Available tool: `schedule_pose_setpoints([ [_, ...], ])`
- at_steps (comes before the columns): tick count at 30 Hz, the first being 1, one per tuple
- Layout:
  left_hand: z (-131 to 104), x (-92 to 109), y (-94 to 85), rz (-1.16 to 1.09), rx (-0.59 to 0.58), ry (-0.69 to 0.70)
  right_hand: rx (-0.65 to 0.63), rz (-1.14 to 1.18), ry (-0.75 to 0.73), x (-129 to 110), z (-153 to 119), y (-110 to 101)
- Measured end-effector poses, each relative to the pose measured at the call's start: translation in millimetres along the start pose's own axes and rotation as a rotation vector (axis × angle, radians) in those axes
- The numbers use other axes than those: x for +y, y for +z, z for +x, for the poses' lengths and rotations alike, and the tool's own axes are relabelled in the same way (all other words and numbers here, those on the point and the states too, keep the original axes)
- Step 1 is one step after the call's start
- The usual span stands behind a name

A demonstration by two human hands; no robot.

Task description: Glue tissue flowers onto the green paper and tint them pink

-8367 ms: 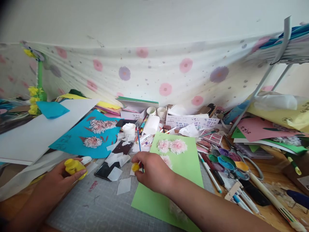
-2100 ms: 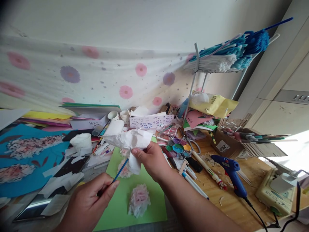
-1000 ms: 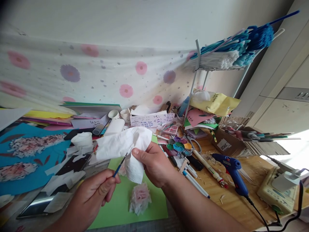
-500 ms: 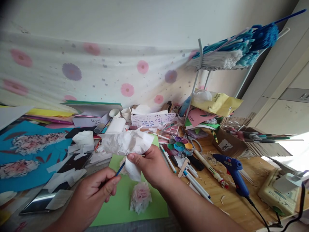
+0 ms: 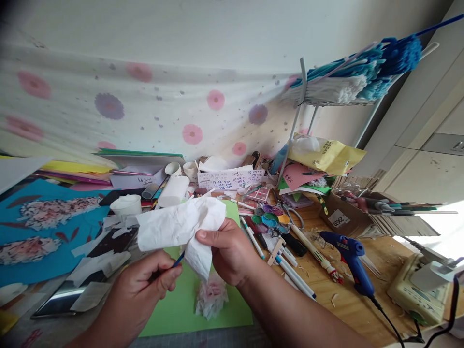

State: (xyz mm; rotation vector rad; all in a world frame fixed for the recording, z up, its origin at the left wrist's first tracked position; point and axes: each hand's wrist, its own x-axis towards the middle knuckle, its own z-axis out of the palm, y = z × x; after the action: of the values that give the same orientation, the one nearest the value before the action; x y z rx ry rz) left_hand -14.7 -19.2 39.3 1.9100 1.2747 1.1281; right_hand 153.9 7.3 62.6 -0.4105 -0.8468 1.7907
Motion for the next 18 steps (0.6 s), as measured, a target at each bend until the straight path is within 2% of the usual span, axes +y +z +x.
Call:
schedule_pose_setpoints([
  [4,2.9,-4.5,-1.2,0.033,0.065,0.023,-0.048,0.027,0.054,-2.0,-0.6,0.4],
  [7,5.1,-8.6,-2.0,0.018,0.117,0.058,-0.033,0.013,0.064,-2.7,-1.6,1.6],
  [18,2.2,-17.2,0.6,-0.052,0.117,0.105,-0.066,-0.006,0.104,-7.5,-3.5,3.5],
])
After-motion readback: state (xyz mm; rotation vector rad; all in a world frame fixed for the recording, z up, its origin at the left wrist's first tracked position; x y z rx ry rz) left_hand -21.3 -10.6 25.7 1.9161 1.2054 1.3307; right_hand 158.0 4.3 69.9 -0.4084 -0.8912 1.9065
